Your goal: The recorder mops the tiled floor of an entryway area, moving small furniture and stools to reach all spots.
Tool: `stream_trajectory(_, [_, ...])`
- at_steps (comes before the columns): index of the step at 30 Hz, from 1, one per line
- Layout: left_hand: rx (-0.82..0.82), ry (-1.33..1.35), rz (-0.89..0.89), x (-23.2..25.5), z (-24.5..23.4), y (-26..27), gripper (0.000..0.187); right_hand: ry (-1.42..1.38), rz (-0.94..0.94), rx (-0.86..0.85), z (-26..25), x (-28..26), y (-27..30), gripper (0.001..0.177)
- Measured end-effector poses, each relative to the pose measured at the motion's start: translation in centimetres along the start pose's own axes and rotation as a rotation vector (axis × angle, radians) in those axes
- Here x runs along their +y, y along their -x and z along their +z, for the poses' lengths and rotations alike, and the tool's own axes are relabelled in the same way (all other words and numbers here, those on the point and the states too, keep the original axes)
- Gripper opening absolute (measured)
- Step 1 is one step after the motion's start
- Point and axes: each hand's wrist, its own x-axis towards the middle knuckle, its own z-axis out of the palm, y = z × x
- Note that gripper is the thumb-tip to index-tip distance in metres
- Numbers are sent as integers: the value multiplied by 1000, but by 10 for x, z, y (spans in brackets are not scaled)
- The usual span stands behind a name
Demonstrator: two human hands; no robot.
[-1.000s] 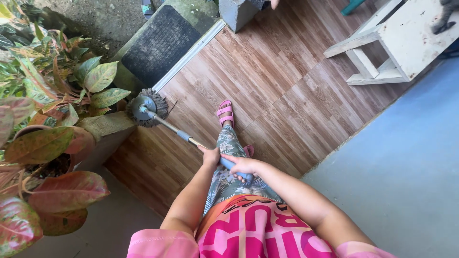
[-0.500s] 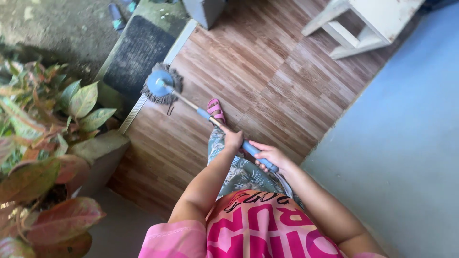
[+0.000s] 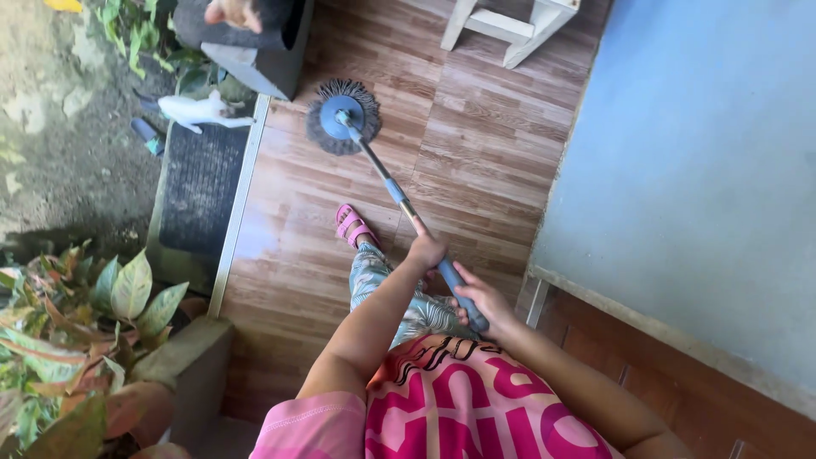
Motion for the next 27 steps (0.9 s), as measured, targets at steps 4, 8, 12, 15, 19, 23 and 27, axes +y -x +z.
stream_trajectory(4, [-76,-74,23,12,11,23,123,-51,-49,18,-4,13,22,76])
stream_trajectory(8, [-122,-75,39,15,36,14,123,-151,-86,51,-15,15,36,76])
stream_trajectory(12, [-170,16,33,4,77,-10,127,-298,-152,57,-45,33,45,77])
stream_trajectory(15, [-218,-69,30,13,102,5,131,-437,-161,94,-65,53,54,76])
stream_trajectory(19, [-213,-305,205,-19,147,-21,131,-525,-207,147,-71,69,78,73])
stream_trajectory(23, [-332,-325,116,-1,163,5,124,-589,-212,184,-68,71,96,71])
stream_trajectory(27, [-374,-227,52,5,161,-20,122,-502,-159,241,-62,53,80,74])
